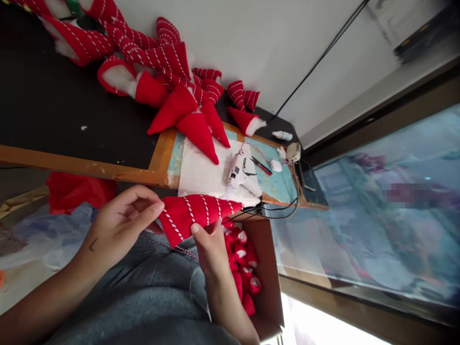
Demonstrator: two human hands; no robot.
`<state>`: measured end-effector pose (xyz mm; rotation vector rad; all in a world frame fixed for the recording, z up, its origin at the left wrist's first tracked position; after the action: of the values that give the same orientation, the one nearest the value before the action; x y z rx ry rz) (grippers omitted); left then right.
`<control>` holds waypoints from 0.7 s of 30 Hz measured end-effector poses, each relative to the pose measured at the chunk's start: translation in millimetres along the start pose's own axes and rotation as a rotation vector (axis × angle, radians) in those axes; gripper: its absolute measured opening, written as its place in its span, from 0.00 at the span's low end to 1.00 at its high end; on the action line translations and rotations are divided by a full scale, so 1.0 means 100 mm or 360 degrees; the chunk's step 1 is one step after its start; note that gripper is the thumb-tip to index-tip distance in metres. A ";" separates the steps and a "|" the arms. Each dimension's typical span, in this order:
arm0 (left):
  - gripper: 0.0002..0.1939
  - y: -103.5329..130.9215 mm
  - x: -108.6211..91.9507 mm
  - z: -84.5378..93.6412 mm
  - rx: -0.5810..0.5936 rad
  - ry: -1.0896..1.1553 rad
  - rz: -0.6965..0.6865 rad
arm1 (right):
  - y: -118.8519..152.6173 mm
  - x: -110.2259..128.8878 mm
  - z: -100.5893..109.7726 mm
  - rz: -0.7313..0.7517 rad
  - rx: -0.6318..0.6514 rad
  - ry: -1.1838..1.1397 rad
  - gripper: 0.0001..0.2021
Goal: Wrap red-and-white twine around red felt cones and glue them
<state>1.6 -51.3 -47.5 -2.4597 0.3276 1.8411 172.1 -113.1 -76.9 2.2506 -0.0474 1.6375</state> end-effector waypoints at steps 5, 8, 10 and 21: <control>0.06 0.03 -0.03 0.03 0.0084 -0.0505 -0.0352 | 0.00 -0.03 -0.03 0.0188 -0.0120 0.0032 0.53; 0.06 0.04 -0.02 0.03 0.0094 -0.0750 -0.0486 | -0.02 0.00 -0.05 0.0240 -0.0212 0.0147 0.57; 0.08 0.05 -0.04 0.03 0.0037 -0.1007 -0.0635 | -0.03 0.04 -0.05 0.0246 -0.0248 0.0234 0.55; 0.13 -0.14 -0.41 0.12 0.0559 -0.0734 -0.0250 | -0.02 0.09 0.14 0.0503 -0.0456 0.0720 0.44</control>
<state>-17.8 -30.2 -13.1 -1.7269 0.3763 2.0041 188.0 -113.5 -73.1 1.6842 -0.5092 2.1117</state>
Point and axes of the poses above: each hand's wrist, its own y-axis away from the middle knuckle, its own z-axis out of the back of the hand, x = y × z, the point moved 1 cm from there along -y, towards the middle knuckle, and after that the axes turned 11 degrees about y, right-handed, at the moved point
